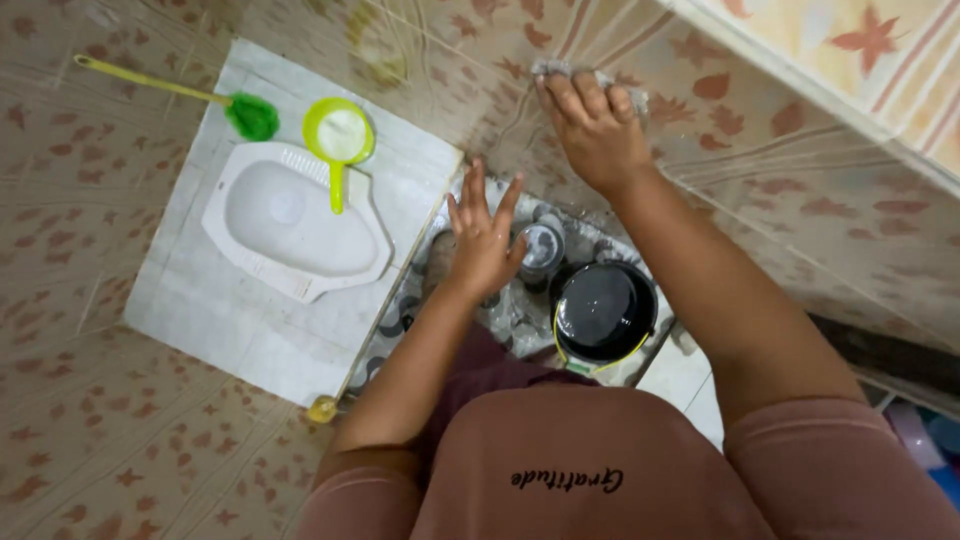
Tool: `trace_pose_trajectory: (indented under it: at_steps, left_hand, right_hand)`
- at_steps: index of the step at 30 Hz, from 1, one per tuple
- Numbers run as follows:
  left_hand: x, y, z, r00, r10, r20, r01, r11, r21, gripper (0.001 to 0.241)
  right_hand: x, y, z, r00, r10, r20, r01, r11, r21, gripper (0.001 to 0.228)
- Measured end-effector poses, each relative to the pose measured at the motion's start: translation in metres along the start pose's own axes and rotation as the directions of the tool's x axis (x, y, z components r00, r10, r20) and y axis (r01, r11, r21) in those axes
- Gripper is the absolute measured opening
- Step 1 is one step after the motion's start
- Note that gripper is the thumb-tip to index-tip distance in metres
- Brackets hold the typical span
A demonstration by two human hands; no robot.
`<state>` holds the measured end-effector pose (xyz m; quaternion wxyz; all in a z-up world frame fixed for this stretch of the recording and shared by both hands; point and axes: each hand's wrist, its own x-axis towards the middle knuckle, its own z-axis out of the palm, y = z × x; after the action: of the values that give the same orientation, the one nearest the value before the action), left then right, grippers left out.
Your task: The person cleans the bathroom wall tiles and water faucet using a cloth with soap and water, then scrubs and washes small metal containers with water from a bucket.
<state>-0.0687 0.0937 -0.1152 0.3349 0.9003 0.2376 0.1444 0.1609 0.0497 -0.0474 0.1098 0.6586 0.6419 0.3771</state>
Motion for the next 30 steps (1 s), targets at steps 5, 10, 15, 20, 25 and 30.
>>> trace_pose_trajectory:
  at_steps: [5, 10, 15, 20, 25, 30]
  left_hand:
    - [-0.014, -0.016, 0.028, 0.999, -0.034, 0.035, 0.035, 0.999, -0.024, 0.097]
    - [-0.033, -0.034, 0.065, 0.998, -0.059, -0.007, 0.059, 0.998, -0.003, 0.093]
    - [-0.041, -0.073, 0.114, 0.959, -0.28, 0.054, 0.281, 0.96, -0.011, 0.091]
    - [-0.042, -0.139, 0.192, 0.902, -0.398, 0.17, 0.413, 0.909, -0.063, 0.086]
    - [-0.054, -0.207, 0.295, 0.831, -0.509, 0.224, 0.523, 0.852, -0.007, 0.082]
    - [-0.069, -0.261, 0.385, 0.784, -0.559, 0.271, 0.582, 0.813, -0.005, 0.078]
  right_hand:
    - [-0.044, -0.012, 0.045, 0.993, -0.082, 0.087, 0.064, 0.98, 0.187, 0.029]
    - [-0.07, -0.033, 0.052, 0.695, -0.152, 0.703, -0.352, 0.781, 0.517, 0.024]
    - [-0.084, -0.078, -0.011, 0.962, -0.003, 0.273, -0.188, 0.717, 0.671, 0.043]
    - [-0.134, -0.167, 0.054, 0.869, 0.016, 0.495, -0.439, 0.488, 0.754, 0.05]
    - [-0.249, -0.263, 0.18, 0.695, 0.089, 0.713, -0.71, 0.239, 0.662, 0.03]
    - [-0.357, -0.349, 0.293, 0.569, 0.104, 0.815, -0.809, 0.247, 0.533, 0.026]
